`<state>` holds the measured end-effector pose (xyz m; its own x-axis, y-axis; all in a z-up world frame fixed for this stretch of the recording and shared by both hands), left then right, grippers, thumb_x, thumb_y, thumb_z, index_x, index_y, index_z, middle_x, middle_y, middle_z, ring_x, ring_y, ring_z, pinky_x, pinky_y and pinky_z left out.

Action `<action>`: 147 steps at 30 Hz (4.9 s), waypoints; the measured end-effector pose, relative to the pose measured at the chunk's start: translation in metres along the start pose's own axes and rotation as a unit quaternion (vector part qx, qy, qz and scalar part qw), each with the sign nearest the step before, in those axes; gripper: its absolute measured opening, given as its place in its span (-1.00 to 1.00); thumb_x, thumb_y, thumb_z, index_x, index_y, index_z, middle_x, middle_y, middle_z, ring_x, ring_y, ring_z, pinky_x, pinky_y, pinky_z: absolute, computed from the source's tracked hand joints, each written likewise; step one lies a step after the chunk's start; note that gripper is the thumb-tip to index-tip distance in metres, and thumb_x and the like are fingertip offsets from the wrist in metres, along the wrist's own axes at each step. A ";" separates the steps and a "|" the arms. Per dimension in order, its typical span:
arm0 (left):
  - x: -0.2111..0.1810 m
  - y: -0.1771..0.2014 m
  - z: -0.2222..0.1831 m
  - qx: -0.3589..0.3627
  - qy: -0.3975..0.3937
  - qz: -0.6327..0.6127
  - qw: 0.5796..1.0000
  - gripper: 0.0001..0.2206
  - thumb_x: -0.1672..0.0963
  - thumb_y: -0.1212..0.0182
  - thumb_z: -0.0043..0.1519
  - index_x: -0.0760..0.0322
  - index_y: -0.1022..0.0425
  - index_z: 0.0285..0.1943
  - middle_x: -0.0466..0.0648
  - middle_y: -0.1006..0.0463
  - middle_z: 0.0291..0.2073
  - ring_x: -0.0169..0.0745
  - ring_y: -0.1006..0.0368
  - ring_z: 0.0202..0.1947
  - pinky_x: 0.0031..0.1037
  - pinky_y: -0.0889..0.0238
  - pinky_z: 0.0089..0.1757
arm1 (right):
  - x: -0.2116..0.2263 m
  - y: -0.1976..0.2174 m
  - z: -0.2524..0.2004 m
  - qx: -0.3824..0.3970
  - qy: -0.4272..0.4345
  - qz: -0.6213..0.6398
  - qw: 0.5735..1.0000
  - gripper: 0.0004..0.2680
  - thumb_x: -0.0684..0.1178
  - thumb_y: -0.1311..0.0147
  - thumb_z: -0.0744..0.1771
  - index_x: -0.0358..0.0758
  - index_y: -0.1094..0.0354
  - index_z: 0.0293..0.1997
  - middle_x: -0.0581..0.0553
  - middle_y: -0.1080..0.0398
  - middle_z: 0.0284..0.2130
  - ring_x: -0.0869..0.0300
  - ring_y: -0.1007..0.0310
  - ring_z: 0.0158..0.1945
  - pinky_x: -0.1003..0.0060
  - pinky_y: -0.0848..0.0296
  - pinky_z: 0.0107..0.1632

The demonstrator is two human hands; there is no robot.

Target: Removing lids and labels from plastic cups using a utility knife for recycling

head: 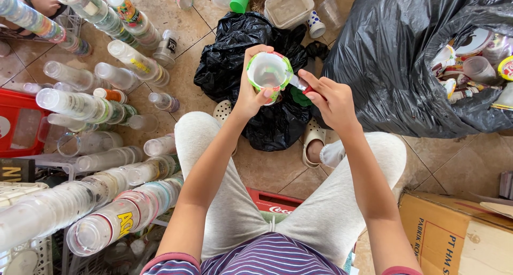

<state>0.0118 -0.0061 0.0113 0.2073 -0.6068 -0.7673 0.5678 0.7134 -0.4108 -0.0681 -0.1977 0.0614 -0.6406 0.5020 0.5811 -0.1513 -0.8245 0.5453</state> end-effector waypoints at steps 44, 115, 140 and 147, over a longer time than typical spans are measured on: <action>0.016 0.012 -0.001 -0.042 0.108 -0.103 0.988 -0.35 -0.07 -0.26 0.21 0.31 -0.17 0.38 0.16 -0.46 0.07 -0.02 -0.49 -0.28 -0.35 -0.40 -0.26 | -0.021 0.012 -0.012 -0.129 -0.279 0.081 0.948 -0.70 -0.03 0.16 0.48 -0.36 -0.29 0.35 -0.08 -0.47 0.07 0.38 -0.08 -0.50 0.49 -0.29 -0.35; -0.011 -0.017 0.001 -0.086 0.344 -0.075 0.932 -0.41 -0.18 0.08 0.36 0.28 -0.18 0.35 0.14 -0.46 -0.33 -0.15 -0.52 -0.57 -0.39 -0.46 -0.45 | -0.024 -0.011 -0.007 0.063 -0.184 0.186 0.963 -0.64 -0.08 0.11 0.45 -0.30 -0.14 0.46 -0.08 -0.36 -0.56 0.30 -0.19 -0.56 0.39 -0.19 -0.44; -0.018 -0.021 0.002 -0.069 0.406 -0.039 0.910 -0.30 -0.19 -0.04 0.28 0.41 -0.15 0.36 0.17 -0.50 -0.37 -0.20 -0.56 -0.61 -0.47 -0.50 -0.55 | -0.028 0.002 -0.013 0.136 -0.185 0.216 0.949 -0.67 -0.11 0.21 0.44 -0.41 -0.21 0.38 -0.09 -0.30 -0.67 0.24 -0.26 -0.67 0.36 -0.23 -0.48; -0.013 -0.020 0.002 -0.080 0.424 -0.040 0.901 -0.28 -0.21 -0.08 0.25 0.36 -0.17 0.38 0.18 -0.49 -0.37 -0.17 -0.55 -0.60 -0.43 -0.50 -0.53 | -0.038 0.005 -0.015 0.150 -0.248 0.280 0.915 -0.66 -0.07 0.23 0.44 -0.36 -0.24 0.37 -0.15 -0.36 -0.62 0.35 -0.15 -0.71 0.49 -0.11 -0.56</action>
<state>-0.0006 -0.0136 0.0306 -0.5512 -0.2198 -0.8049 0.4179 0.7623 -0.4943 -0.0556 -0.2250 0.0332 -0.1235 0.1402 0.9824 0.3570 -0.9174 0.1758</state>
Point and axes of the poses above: each hand's wrist, its own z-axis towards the middle knuckle, its own y-axis out of the back of the hand, x = y × z, the point moved 2 cm from there along z, towards the middle knuckle
